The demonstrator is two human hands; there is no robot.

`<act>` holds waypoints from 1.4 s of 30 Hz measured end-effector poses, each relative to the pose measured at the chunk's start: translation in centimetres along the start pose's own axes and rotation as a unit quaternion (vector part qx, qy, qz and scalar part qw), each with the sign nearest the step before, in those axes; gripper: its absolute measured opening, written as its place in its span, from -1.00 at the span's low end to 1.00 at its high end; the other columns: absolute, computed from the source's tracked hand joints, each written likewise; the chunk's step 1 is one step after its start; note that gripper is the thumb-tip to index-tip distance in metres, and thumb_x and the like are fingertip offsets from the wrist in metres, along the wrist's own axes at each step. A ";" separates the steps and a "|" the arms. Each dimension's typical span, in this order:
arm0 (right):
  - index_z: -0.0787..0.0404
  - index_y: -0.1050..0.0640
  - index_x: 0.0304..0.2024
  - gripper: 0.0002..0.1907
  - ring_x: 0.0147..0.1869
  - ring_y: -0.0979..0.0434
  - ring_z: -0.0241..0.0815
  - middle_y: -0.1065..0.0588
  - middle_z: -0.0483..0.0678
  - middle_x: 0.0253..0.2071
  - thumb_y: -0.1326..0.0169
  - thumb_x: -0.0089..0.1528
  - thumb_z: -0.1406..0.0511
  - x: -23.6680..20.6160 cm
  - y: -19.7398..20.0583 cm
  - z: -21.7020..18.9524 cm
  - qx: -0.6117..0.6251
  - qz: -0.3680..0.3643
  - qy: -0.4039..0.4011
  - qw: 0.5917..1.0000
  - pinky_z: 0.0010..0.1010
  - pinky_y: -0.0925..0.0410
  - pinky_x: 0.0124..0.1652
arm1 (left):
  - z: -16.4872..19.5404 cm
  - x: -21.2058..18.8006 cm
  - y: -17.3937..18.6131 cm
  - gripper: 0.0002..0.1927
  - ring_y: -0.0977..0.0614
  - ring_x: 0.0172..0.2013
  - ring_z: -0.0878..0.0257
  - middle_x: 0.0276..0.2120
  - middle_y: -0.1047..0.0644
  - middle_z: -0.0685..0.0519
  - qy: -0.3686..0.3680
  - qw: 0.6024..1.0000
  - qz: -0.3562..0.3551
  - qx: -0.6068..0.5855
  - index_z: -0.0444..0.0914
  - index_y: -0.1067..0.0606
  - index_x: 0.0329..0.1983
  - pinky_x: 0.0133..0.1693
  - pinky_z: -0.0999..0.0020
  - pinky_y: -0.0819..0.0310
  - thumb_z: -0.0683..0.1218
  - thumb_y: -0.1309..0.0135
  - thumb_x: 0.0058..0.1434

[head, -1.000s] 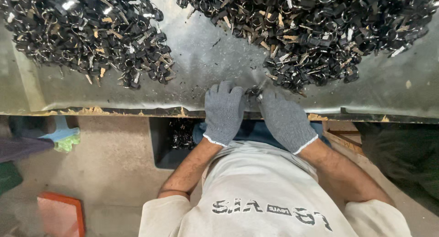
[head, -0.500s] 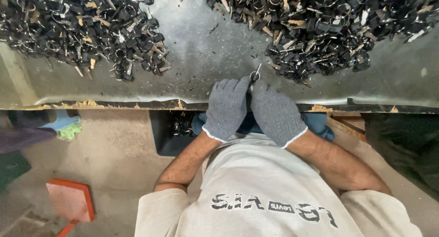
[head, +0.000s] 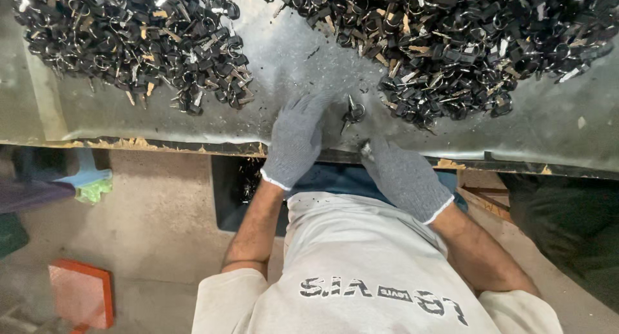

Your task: The person wearing gray gloves picks small black metal clips one at a time from a large pile on a metal workbench, briefly handles and checks each piece, and drops it into a bin below the bench. The sorting continues across the whole episode with the piles slowly shifting.

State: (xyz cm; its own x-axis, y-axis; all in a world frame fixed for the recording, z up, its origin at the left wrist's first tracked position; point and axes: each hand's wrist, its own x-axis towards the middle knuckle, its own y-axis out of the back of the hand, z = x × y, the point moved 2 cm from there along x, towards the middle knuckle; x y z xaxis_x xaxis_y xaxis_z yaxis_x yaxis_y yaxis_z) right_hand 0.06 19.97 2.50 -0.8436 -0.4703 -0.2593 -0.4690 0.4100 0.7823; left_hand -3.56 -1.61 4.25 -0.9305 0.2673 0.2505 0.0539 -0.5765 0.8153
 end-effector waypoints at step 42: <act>0.38 -0.43 0.16 -0.53 -0.46 -0.60 0.10 -0.53 0.09 -0.45 -0.08 0.29 0.22 3.2 0.4 1.5 -0.030 0.146 0.012 0.989 -0.14 -0.45 -0.50 | 0.7 -1.5 -4.9 -0.62 -0.53 -0.14 -0.08 -0.17 -0.52 -0.13 0.033 0.996 -0.071 -0.038 -0.35 -0.45 0.10 -0.05 -0.01 -0.36 -0.24 -0.05 0.18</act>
State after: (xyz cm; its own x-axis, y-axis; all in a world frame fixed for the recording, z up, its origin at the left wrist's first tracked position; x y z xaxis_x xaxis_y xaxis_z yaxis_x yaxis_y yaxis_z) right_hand -3.26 19.80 1.11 -0.9342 -0.3566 -0.0044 -0.1887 0.4840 0.8545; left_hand -2.19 1.32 0.23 -0.9489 0.2998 0.0985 -0.1046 -0.5934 0.7981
